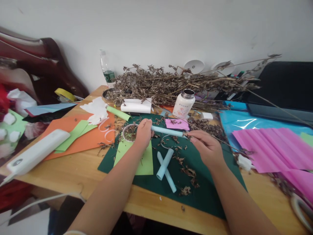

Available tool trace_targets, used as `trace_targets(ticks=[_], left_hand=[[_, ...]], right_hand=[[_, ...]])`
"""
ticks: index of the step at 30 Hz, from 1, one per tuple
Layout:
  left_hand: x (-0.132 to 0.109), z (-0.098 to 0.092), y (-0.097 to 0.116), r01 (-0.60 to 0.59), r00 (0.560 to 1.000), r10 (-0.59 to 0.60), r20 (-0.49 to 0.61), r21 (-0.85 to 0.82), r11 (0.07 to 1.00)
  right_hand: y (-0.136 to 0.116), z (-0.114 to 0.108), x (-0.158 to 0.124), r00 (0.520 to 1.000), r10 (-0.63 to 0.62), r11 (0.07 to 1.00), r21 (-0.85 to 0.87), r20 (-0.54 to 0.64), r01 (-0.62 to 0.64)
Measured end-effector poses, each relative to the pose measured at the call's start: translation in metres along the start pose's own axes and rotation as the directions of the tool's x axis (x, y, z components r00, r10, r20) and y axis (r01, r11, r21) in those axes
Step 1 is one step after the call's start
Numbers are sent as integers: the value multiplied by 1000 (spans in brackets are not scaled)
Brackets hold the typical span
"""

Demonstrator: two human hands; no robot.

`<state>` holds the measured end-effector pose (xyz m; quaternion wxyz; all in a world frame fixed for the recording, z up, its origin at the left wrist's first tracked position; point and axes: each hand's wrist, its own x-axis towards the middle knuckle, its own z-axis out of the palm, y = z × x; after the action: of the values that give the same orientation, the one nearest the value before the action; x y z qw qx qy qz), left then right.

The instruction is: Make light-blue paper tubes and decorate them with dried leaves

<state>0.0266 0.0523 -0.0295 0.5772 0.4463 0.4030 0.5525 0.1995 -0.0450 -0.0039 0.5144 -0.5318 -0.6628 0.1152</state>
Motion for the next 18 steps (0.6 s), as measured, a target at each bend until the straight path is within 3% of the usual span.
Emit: trace_targets(ticks=[5, 8, 13, 18], left_hand=[[-1, 0, 2, -8, 1000, 8, 10, 30, 1000], [-3, 1, 5, -13, 1000, 13, 4, 41, 999], [-5, 3, 4, 21, 1000, -21, -8, 10, 1000], [-3, 2, 2, 33, 997, -35, -63, -32, 999]], right_hand=[[3, 2, -2, 990, 132, 991, 24, -46, -131], [5, 1, -2, 991, 128, 992, 25, -38, -127], [0, -4, 1, 990, -78, 996, -25, 117, 81], [-4, -14, 3, 919, -256, 939, -149, 301, 310]])
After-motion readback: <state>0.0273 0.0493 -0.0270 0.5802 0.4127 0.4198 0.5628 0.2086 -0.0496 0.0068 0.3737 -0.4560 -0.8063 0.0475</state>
